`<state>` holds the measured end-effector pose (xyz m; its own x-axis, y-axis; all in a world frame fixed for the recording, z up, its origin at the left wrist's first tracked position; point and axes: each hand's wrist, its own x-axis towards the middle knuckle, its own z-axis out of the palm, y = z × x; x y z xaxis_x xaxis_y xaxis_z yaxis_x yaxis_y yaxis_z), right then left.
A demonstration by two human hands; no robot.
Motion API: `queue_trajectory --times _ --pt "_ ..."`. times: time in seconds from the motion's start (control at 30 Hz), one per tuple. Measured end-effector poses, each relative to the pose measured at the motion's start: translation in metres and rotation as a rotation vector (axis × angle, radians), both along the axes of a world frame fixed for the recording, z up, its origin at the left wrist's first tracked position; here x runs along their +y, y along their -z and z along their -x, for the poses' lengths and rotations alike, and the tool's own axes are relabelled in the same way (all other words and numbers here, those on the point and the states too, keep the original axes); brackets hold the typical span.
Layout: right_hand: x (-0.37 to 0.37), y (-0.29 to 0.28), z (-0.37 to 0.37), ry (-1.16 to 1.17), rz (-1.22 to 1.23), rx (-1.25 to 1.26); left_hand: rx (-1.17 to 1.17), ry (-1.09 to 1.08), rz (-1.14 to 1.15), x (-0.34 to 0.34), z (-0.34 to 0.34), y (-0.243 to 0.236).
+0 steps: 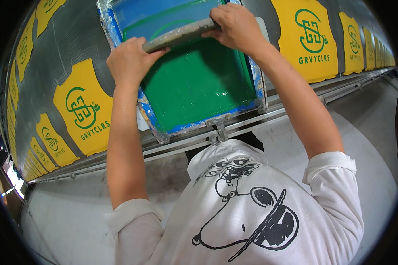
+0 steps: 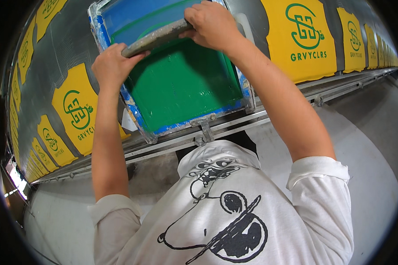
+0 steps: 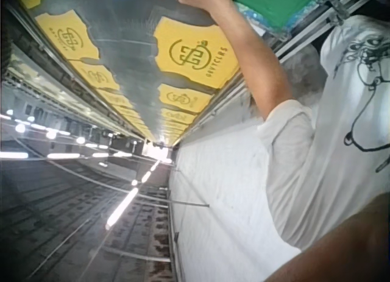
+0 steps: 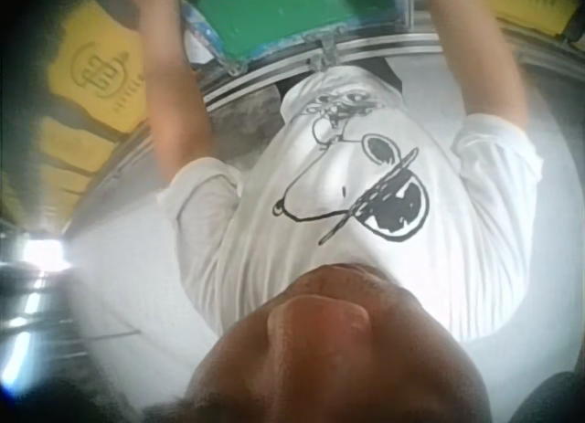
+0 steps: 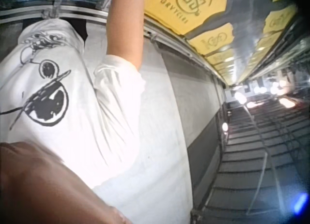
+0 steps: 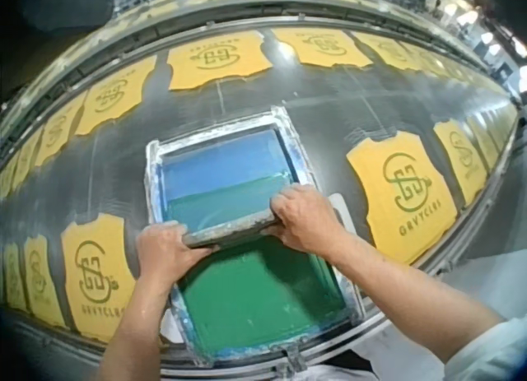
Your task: The person performs screen printing on a series of yellow t-shirts laid out on a flatbed. Using a squeegee, they pull green ink across a screen to imprint a logo onto each shirt. The person repeatedly lifts the screen, moves to the next shirt, and repeats the printing process.
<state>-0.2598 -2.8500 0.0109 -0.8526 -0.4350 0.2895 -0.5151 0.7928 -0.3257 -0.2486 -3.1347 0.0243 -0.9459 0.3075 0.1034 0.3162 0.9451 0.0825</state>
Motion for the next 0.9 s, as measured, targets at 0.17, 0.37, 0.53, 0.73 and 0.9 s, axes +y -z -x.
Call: queue_trajectory --times 0.17,0.37,0.53,0.73,0.9 --pt "0.005 0.005 -0.063 -0.001 0.004 0.003 -0.022 -0.002 -0.031 0.007 -0.065 -0.002" --pt "0.011 -0.002 -0.146 -0.004 0.037 -0.073 -0.011 -0.018 -0.092 0.015 -0.149 0.001" --pt "0.014 -0.003 -0.204 0.023 0.012 -0.052 -0.092 0.007 -0.045 0.012 -0.205 0.008" --pt "0.013 -0.015 -0.216 0.016 -0.004 -0.025 -0.131 -0.007 -0.15 0.019 -0.216 -0.01" --pt "0.02 -0.012 -0.212 -0.04 0.01 -0.065 -0.235 0.031 -0.285 0.012 -0.219 -0.016"
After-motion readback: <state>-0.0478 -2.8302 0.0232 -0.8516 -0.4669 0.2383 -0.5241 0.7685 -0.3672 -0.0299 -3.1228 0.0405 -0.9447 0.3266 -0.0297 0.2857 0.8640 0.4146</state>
